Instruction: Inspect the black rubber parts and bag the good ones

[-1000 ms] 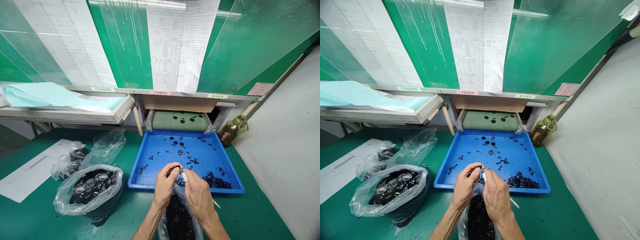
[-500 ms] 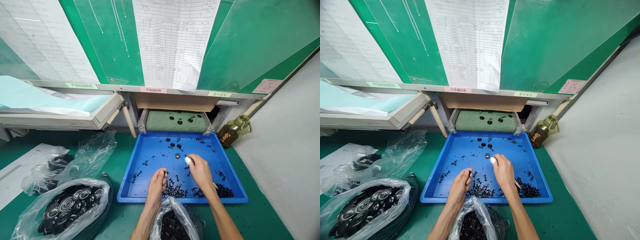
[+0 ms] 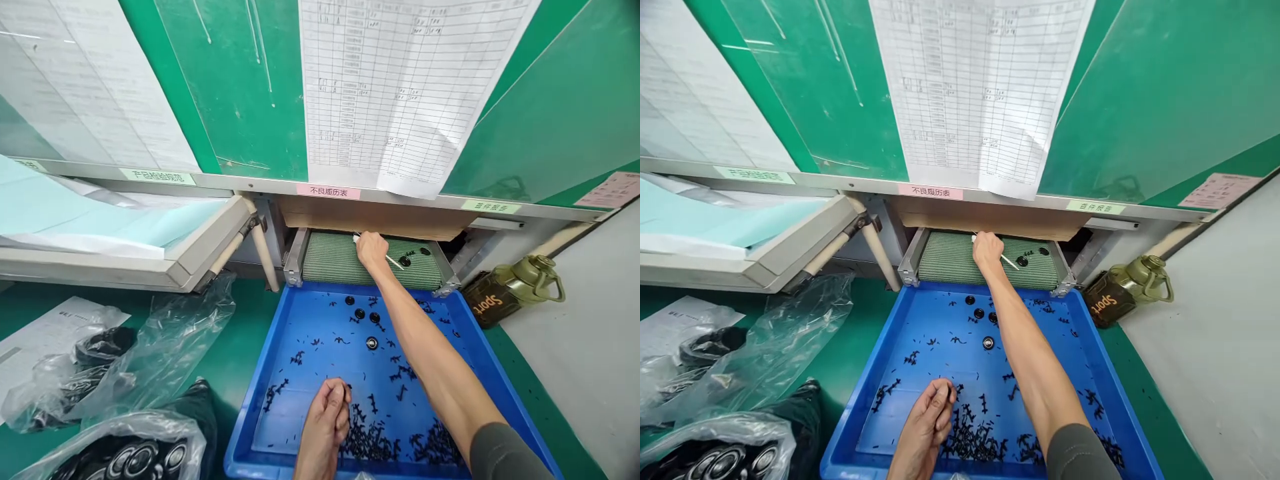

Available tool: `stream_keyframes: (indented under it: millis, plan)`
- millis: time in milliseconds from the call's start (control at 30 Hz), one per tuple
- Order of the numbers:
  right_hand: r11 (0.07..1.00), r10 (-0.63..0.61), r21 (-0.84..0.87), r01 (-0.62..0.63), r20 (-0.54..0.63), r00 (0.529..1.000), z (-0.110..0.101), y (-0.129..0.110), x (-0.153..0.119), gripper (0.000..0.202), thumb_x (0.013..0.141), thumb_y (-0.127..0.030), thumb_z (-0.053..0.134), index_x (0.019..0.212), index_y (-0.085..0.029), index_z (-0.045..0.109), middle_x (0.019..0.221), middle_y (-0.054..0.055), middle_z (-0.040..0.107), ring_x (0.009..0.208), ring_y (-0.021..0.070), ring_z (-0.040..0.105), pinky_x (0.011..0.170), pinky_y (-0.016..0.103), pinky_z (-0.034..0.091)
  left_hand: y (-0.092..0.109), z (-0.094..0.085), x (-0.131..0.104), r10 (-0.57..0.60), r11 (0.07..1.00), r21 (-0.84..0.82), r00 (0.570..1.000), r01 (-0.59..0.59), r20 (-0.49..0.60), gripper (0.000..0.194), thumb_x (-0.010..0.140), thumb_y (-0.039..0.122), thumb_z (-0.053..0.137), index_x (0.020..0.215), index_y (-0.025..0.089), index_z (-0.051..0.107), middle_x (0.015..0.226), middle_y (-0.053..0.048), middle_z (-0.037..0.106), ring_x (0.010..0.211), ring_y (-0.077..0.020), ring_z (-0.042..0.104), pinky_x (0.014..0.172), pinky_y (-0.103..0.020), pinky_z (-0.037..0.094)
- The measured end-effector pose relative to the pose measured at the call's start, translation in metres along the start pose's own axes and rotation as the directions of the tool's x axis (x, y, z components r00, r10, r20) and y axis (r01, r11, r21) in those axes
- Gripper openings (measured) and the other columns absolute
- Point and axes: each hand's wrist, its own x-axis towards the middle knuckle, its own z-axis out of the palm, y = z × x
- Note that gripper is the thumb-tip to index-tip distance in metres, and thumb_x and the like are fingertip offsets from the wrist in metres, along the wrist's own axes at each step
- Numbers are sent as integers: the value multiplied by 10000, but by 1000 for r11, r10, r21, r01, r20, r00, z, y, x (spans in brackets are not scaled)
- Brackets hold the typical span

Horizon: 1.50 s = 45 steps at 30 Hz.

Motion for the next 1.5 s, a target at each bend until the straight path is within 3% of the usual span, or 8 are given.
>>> stream_keyframes:
  millis: [267, 400, 467, 567, 733, 900, 1133, 1500]
  plan:
    - [996, -84, 5, 84, -27, 996, -19, -13, -21, 275, 886, -154, 391, 948, -126, 657, 920, 142, 671, 859, 222, 631, 682, 267, 417, -1, -5, 8, -31, 994, -109, 995, 21, -93, 418, 606, 447, 778, 884, 163, 648, 786, -20, 576, 544, -57, 407, 394, -165, 256]
    - [965, -239, 107, 240, -21, 971, -40, 4, -97, 276, 878, -193, 396, 952, -194, 662, 769, 31, 661, 696, 156, 602, 588, 220, 381, 2, -5, 4, 7, 983, -181, 999, -14, -39, 330, 669, 375, 751, 896, 151, 669, 901, -71, 620, 686, -108, 512, 467, -188, 372]
    - [881, -352, 339, 330, 5, 936, -43, 19, -144, 302, 853, -186, 401, 1005, -222, 660, 650, -22, 614, 577, 119, 546, 517, 197, 348, 8, 0, -1, 64, 975, -213, 998, -61, 9, 301, 696, 379, 730, 867, 139, 672, 866, -69, 614, 665, -98, 499, 451, -180, 352]
    - [721, -395, 630, 289, 32, 918, -41, 41, -210, 313, 796, -173, 430, 967, -198, 690, 574, -31, 567, 499, 103, 471, 488, 200, 335, 19, 13, -13, 134, 966, -229, 989, -117, 62, 331, 724, 411, 701, 895, 129, 669, 813, -53, 585, 617, -71, 463, 431, -157, 312]
    - [645, -348, 733, 217, 28, 937, -47, 58, -280, 309, 766, -172, 463, 941, -210, 715, 658, -3, 636, 529, 107, 497, 522, 213, 385, 25, 37, -41, 163, 972, -200, 962, -120, 217, 343, 735, 419, 689, 881, 110, 657, 672, 6, 477, 520, -36, 350, 405, -141, 227]
    - [661, -329, 707, 252, -28, 944, -70, 73, -312, 320, 810, -168, 434, 985, -234, 694, 816, 17, 673, 643, 128, 569, 619, 235, 452, 16, 47, -70, 130, 990, -89, 935, -106, 330, 332, 743, 384, 692, 910, 99, 666, 604, 25, 435, 512, -36, 324, 417, -151, 194]
    - [759, -413, 528, 380, -59, 909, -90, 98, -355, 484, 848, -101, 314, 1288, -221, 475, 1043, 73, 627, 904, 168, 604, 770, 286, 505, 9, 51, -95, 197, 980, -61, 930, -187, 310, 340, 685, 338, 745, 946, 140, 654, 814, -55, 610, 506, -32, 351, 406, -172, 154]
    - [908, -353, 174, 382, -174, 919, -87, 89, -378, 357, 879, -115, 325, 1130, -189, 567, 851, 60, 632, 751, 171, 590, 641, 251, 422, 1, 56, -107, 202, 976, 33, 952, -215, 230, 384, 635, 343, 774, 945, 145, 664, 598, 30, 519, 471, -34, 324, 391, -160, 183]
